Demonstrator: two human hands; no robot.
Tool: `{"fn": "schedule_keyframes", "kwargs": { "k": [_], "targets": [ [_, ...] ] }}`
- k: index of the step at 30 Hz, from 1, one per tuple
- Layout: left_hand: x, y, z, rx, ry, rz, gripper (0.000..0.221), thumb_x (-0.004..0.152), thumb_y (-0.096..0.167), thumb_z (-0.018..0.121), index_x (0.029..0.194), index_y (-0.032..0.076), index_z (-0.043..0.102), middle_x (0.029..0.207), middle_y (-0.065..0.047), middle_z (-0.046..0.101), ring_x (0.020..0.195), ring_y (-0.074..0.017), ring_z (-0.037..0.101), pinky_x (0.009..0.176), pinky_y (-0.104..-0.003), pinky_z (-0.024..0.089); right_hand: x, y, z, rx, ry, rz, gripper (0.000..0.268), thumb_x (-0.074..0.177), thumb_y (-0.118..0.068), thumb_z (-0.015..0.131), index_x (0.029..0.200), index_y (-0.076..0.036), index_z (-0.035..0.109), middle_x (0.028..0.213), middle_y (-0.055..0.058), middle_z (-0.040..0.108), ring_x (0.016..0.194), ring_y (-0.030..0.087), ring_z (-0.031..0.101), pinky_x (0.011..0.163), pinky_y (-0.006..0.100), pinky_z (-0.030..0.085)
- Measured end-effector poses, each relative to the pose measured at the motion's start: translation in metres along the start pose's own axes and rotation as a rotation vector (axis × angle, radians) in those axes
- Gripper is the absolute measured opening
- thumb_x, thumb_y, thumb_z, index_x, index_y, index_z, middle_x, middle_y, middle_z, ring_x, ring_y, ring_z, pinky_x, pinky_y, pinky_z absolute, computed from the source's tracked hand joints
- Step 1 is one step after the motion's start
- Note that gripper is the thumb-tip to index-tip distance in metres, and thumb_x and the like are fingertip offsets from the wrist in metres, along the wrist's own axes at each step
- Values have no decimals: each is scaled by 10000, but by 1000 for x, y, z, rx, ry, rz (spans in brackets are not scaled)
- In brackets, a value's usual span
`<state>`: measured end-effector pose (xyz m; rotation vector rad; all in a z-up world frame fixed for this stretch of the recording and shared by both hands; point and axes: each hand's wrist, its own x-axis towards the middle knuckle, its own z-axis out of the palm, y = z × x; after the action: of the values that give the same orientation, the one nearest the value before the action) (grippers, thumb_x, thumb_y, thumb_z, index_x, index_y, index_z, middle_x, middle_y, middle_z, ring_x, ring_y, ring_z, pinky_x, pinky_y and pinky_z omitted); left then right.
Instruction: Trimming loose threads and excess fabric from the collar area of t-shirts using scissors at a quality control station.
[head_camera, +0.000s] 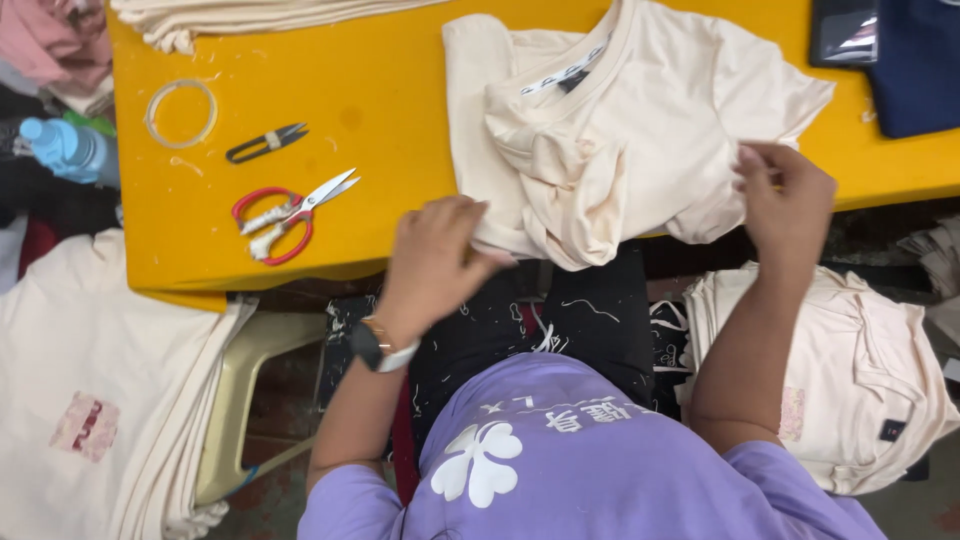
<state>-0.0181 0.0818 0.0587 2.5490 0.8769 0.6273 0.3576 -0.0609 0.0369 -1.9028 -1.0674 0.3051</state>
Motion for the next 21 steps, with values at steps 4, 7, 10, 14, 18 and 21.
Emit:
{"fn": "schedule_keyframes", "kwargs": {
  "k": [4,7,10,14,18,21],
  "targets": [
    [18,52,51,255,-229,3,1068,732,921,534,1402,91,487,1375,-127,528,1216,-294,509,993,-511,414,-6,61,-24,-611,69,302,497,1126,-569,626,967,-123,777,833,116,734,862,373,699,720,490,473],
    [28,51,97,356,-39,68,622,763,553,592,1199,111,551,1117,-86,568,972,-282,550,807,-457,445,-17,76,-6,-551,35,349,427,1019,-497,711,887,-100,627,763,118,625,775,349,606,679,474,431],
    [42,1,94,49,75,-84,378,855,257,602,1199,107,557,798,-78,616,677,-301,569,582,-449,398,-14,114,-10,-140,189,115,313,1029,-232,750,867,-93,520,771,12,514,741,179,477,674,349,370],
    [58,-53,4,-639,367,-114,446,960,270,674,1350,93,550,940,-96,628,832,-299,574,757,-475,414,-7,97,-37,463,496,-152,284,1097,-65,667,869,-142,516,816,-67,427,794,60,365,771,232,293],
    [33,-55,-86,-1218,816,89,337,1050,178,740,1348,134,589,1390,-105,591,1288,-298,560,1156,-508,478,-11,61,-83,826,573,-247,329,1067,73,655,930,-191,515,894,-58,444,860,75,415,885,235,360],
    [16,-42,-137,-889,861,349,300,1208,94,523,1498,57,456,1550,-151,471,1473,-365,427,1309,-574,351,-7,31,-111,850,649,-412,384,1002,-112,659,1276,154,620,1344,320,607,1313,477,579,1200,597,453]
  ]
}}
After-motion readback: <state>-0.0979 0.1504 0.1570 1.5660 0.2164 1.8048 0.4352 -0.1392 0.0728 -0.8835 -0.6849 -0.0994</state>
